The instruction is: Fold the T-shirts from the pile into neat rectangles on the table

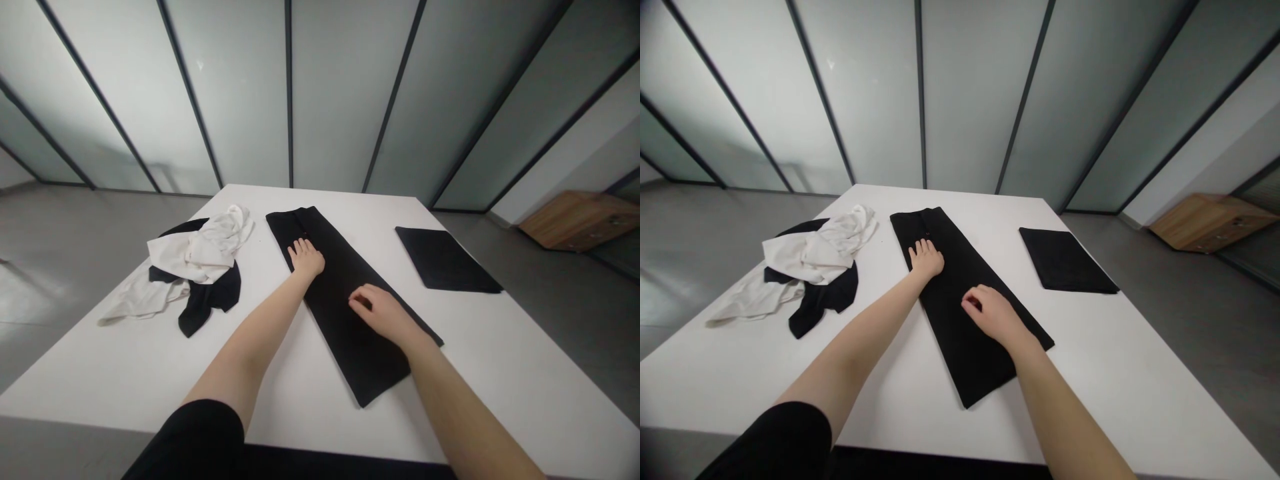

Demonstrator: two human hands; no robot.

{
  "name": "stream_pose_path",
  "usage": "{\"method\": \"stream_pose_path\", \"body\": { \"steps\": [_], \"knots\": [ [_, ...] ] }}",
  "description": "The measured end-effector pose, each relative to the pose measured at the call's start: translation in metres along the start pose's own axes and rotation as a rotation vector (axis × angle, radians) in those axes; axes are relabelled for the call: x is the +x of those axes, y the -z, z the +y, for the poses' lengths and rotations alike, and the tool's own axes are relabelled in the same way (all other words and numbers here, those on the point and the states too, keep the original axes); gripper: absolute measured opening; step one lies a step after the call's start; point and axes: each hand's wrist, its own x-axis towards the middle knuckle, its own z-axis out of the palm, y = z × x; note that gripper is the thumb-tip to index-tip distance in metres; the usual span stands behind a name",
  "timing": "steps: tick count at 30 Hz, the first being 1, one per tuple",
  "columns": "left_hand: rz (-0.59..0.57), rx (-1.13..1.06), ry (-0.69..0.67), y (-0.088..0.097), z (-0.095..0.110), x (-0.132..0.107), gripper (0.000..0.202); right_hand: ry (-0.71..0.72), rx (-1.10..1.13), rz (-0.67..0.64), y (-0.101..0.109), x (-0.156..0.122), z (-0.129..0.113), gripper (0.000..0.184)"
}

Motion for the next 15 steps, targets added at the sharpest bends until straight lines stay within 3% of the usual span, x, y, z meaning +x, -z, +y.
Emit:
{"method": "stream_pose_path", "body": {
  "steps": [2, 4, 8, 15],
  "knots": [
    [-0.007, -0.001, -0.021, 0.002, -0.003, 0.002, 0.072, 0.154, -0.008, 0.024, -0.022, 0.002, -0.014, 0.031],
    [-0.004, 0.006, -0.043, 0.004, -0.005, 0.003, 0.073, 0.225, -0.028, -0.061, -0.040, 0.002, -0.026, 0.042],
    [-0.005, 0.023, -0.067, 0.006, -0.007, 0.008, 0.073, 0.210, -0.108, -0.202, -0.062, -0.002, -0.041, 0.058],
    [-0.026, 0.046, -0.124, 0.006, -0.011, 0.028, 0.073, 0.155, -0.229, -0.187, -0.079, 0.009, -0.049, 0.073]
  ]
}}
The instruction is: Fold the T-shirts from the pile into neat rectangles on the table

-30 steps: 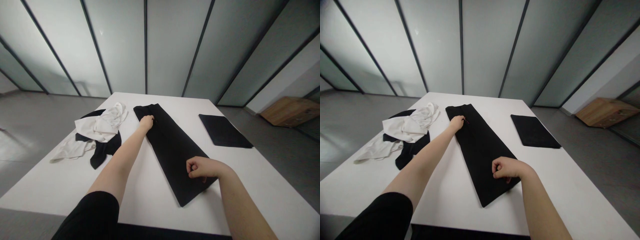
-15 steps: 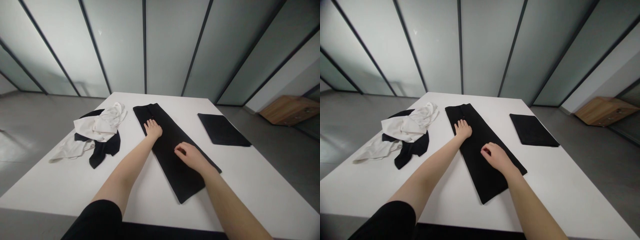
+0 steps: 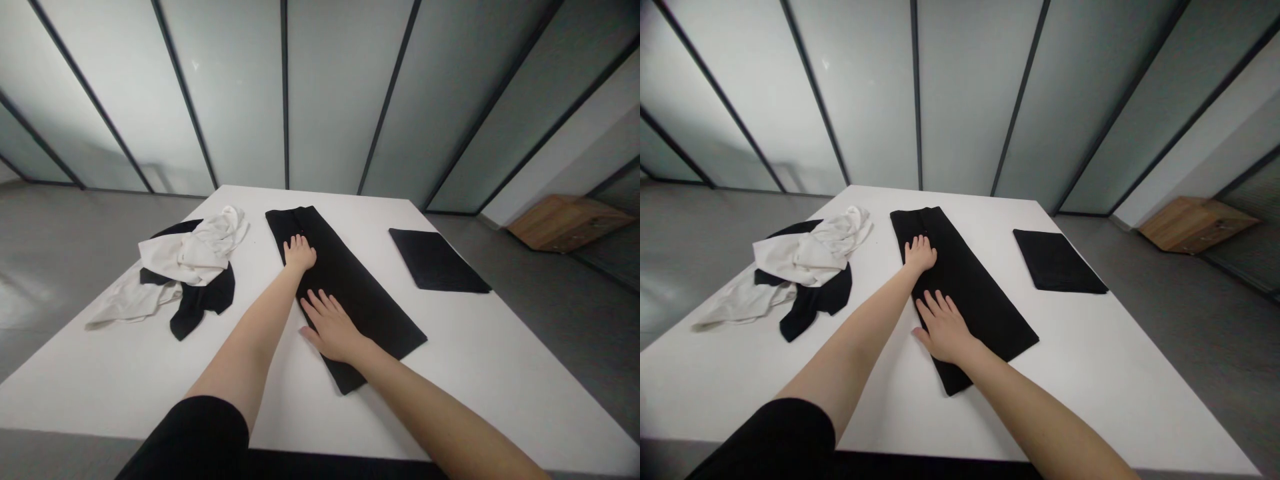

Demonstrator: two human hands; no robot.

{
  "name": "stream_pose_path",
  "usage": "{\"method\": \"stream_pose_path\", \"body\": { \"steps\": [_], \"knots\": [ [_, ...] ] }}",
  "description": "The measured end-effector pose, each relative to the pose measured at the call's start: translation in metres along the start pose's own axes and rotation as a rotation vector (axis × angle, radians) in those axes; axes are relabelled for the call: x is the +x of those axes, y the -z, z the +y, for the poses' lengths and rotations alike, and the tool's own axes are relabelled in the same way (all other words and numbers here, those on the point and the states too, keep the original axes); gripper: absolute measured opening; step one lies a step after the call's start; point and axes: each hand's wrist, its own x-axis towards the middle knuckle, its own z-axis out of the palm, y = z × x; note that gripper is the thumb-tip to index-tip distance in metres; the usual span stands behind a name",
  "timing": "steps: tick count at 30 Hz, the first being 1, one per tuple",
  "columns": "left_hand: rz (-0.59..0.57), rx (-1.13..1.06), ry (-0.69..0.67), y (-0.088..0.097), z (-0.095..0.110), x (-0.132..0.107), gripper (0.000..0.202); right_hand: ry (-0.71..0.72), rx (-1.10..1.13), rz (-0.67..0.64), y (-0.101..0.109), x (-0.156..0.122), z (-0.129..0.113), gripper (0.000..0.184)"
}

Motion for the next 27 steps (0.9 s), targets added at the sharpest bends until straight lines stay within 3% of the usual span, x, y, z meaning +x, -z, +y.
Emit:
{"method": "stream_pose_path", "body": {
  "steps": [7, 14, 17, 22, 27],
  "knots": [
    [-0.013, -0.002, -0.051, -0.004, -0.010, 0.024, 0.071, -0.037, -0.007, 0.033, -0.001, 0.029, -0.012, 0.072],
    [-0.057, 0.036, -0.141, 0.004, -0.027, 0.043, 0.070, -0.049, 0.008, 0.054, 0.001, 0.053, -0.026, 0.067],
    [-0.039, 0.027, -0.160, 0.006, -0.030, 0.041, 0.068, -0.008, 0.012, 0.017, 0.003, 0.037, -0.014, 0.067],
    [0.030, -0.009, -0.130, 0.004, -0.029, 0.020, 0.066, 0.067, -0.014, -0.002, 0.005, -0.019, 0.008, 0.071],
    [-0.016, -0.016, -0.052, 0.003, -0.019, -0.020, 0.074, 0.174, 0.036, -0.087, 0.011, -0.050, 0.006, 0.096]
  ]
}}
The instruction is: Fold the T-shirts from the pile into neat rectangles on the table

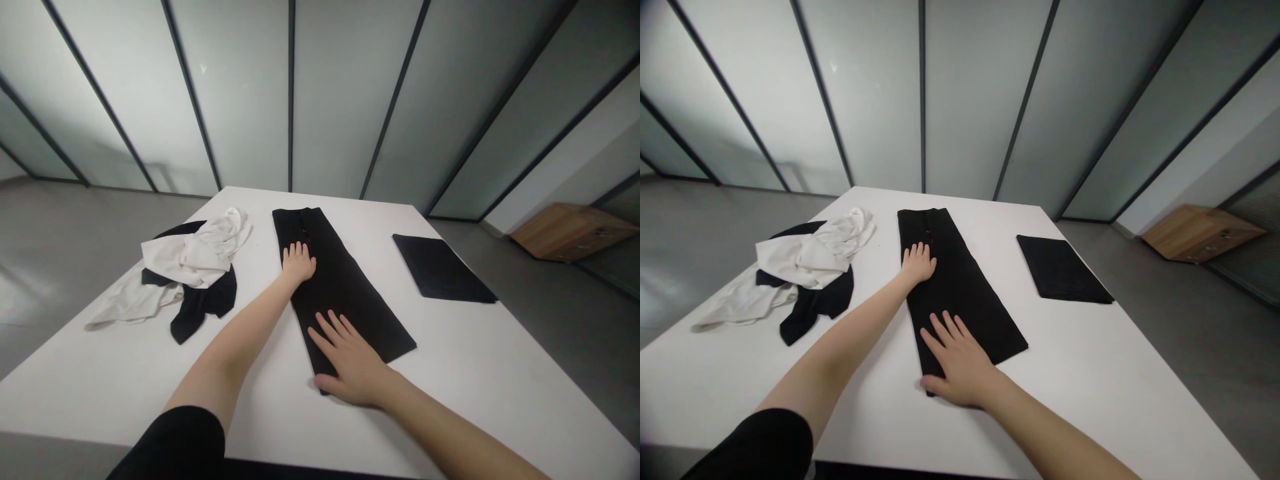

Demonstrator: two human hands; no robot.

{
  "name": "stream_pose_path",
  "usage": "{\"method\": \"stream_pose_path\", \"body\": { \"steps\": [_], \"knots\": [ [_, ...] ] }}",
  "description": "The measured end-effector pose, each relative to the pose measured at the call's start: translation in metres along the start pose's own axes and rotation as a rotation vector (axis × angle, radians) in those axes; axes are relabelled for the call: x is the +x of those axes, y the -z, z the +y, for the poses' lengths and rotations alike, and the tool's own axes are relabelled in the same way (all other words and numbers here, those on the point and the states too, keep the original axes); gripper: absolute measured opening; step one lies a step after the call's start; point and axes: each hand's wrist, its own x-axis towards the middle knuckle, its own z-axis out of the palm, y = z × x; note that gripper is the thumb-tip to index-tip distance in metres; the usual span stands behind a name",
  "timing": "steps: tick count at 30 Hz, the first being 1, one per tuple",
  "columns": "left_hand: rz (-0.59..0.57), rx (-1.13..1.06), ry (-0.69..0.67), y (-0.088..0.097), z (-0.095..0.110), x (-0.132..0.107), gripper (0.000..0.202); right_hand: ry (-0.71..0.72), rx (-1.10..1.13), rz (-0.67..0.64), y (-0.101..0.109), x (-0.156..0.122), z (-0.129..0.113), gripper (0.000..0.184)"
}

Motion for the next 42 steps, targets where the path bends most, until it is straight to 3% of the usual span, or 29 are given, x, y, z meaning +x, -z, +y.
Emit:
{"method": "stream_pose_path", "body": {
  "steps": [2, 4, 9, 12, 17, 24, 28, 32, 35, 38, 40, 42],
  "knots": [
    [-0.036, -0.005, 0.044, -0.001, 0.008, -0.020, 0.075, 0.064, 0.035, -0.048, 0.007, -0.002, -0.001, 0.110],
    [-0.066, -0.009, 0.065, -0.001, 0.014, -0.040, 0.075, 0.153, 0.087, -0.100, 0.015, -0.002, 0.000, 0.105],
    [-0.091, -0.014, 0.015, 0.001, 0.016, -0.074, 0.078, 0.238, 0.164, -0.091, 0.021, -0.006, 0.004, 0.036],
    [-0.090, -0.020, -0.001, 0.003, 0.012, -0.076, 0.079, 0.186, 0.121, -0.024, 0.011, -0.003, -0.002, 0.019],
    [-0.101, -0.006, -0.032, 0.006, 0.005, -0.066, 0.082, 0.132, 0.109, 0.045, -0.003, 0.021, -0.019, 0.017],
    [-0.139, 0.017, -0.182, 0.023, -0.021, -0.060, 0.077, 0.134, 0.225, 0.072, -0.004, 0.057, -0.058, 0.019],
    [-0.167, 0.004, -0.257, 0.035, -0.035, -0.064, 0.074, 0.144, 0.338, 0.059, -0.001, 0.058, -0.072, 0.018],
    [-0.170, -0.003, -0.226, 0.047, -0.043, -0.073, 0.071, 0.176, 0.418, 0.015, 0.003, 0.050, -0.078, 0.019],
    [-0.110, 0.010, -0.125, 0.054, -0.045, -0.079, 0.062, 0.240, 0.419, -0.062, 0.010, 0.041, -0.080, 0.017],
    [-0.044, 0.026, -0.059, 0.054, -0.040, -0.082, 0.060, 0.357, 0.512, -0.121, 0.022, 0.035, -0.073, 0.028],
    [-0.019, 0.038, -0.053, 0.051, -0.035, -0.083, 0.063, 0.353, 0.595, -0.058, 0.031, 0.034, -0.059, 0.025],
    [-0.027, 0.041, -0.059, 0.044, -0.030, -0.085, 0.068, 0.226, 0.581, 0.101, 0.037, 0.036, -0.037, 0.024]
  ]
}}
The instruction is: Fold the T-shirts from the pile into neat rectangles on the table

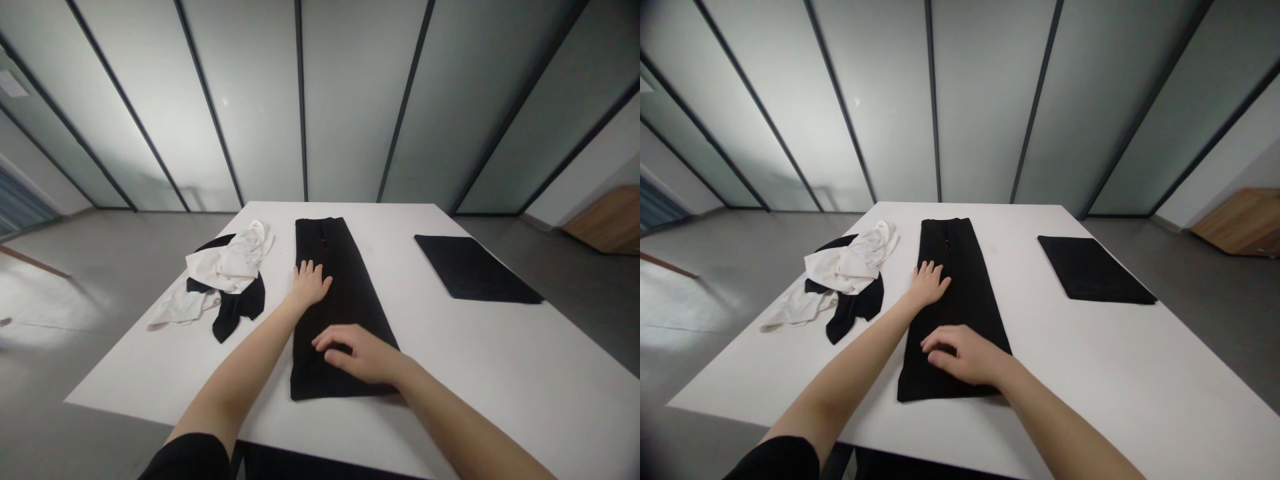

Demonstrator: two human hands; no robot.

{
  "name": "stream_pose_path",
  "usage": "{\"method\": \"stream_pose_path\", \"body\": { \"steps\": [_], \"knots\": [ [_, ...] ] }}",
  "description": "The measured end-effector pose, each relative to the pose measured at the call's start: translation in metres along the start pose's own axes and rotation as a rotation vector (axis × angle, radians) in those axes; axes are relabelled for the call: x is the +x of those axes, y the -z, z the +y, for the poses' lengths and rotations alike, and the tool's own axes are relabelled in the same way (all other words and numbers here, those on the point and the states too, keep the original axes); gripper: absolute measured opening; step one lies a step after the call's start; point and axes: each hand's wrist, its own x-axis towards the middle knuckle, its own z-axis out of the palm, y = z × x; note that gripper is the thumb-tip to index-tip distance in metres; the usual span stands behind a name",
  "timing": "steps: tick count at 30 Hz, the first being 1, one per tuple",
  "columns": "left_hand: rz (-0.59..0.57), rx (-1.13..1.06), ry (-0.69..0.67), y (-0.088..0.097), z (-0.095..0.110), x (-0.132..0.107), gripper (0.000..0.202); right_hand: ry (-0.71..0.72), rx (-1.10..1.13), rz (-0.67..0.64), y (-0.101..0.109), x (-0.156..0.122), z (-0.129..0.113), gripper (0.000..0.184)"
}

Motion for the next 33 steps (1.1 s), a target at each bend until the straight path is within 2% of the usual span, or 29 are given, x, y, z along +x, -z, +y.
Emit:
{"method": "stream_pose_path", "body": {
  "steps": [2, 4, 6, 7, 9, 12, 16, 22, 24, 25, 28, 29, 31, 32, 33],
  "knots": [
    [-0.028, -0.003, -0.013, -0.007, 0.003, -0.001, 0.072, -0.152, -0.179, 0.233, 0.017, -0.004, 0.022, 0.026],
    [-0.047, -0.001, -0.022, -0.013, 0.004, -0.003, 0.075, -0.376, -0.431, 0.444, 0.032, -0.011, 0.046, 0.032],
    [-0.050, 0.005, -0.023, -0.015, 0.003, -0.003, 0.076, -0.596, -0.593, 0.491, 0.043, -0.020, 0.067, 0.043],
    [-0.054, 0.006, -0.022, -0.016, 0.002, -0.003, 0.077, -0.667, -0.622, 0.476, 0.047, -0.024, 0.075, 0.048],
    [-0.063, 0.006, -0.021, -0.015, 0.001, -0.003, 0.078, -0.721, -0.591, 0.423, 0.050, -0.030, 0.084, 0.053],
    [-0.092, 0.004, -0.022, -0.015, 0.000, -0.001, 0.082, -0.672, -0.463, 0.355, 0.049, -0.032, 0.086, 0.056],
    [-0.158, 0.002, -0.024, -0.013, -0.001, -0.001, 0.087, -0.629, -0.358, 0.256, 0.048, -0.029, 0.071, 0.051],
    [-0.369, -0.007, -0.016, 0.010, 0.002, -0.007, 0.096, -0.871, -0.098, -0.045, 0.065, -0.035, 0.050, 0.051],
    [-0.413, -0.014, -0.002, 0.018, 0.007, -0.010, 0.096, -0.836, -0.128, -0.057, 0.070, -0.039, 0.051, 0.049],
    [-0.413, -0.015, 0.007, 0.021, 0.010, -0.012, 0.094, -0.784, -0.192, -0.013, 0.071, -0.040, 0.052, 0.047],
    [-0.289, -0.005, 0.024, 0.020, 0.016, -0.017, 0.081, -0.557, -0.461, 0.204, 0.062, -0.034, 0.046, 0.037],
    [-0.227, 0.000, 0.025, 0.017, 0.017, -0.018, 0.077, -0.471, -0.506, 0.227, 0.054, -0.031, 0.041, 0.033],
    [-0.128, 0.000, 0.023, 0.009, 0.015, -0.017, 0.070, -0.289, -0.481, 0.134, 0.033, -0.021, 0.027, 0.029],
    [-0.102, -0.005, 0.020, 0.004, 0.013, -0.016, 0.069, -0.206, -0.420, 0.039, 0.021, -0.017, 0.019, 0.034],
    [-0.091, -0.012, 0.014, -0.001, 0.010, -0.014, 0.069, -0.149, -0.386, -0.062, 0.010, -0.014, 0.012, 0.046]
  ]
}}
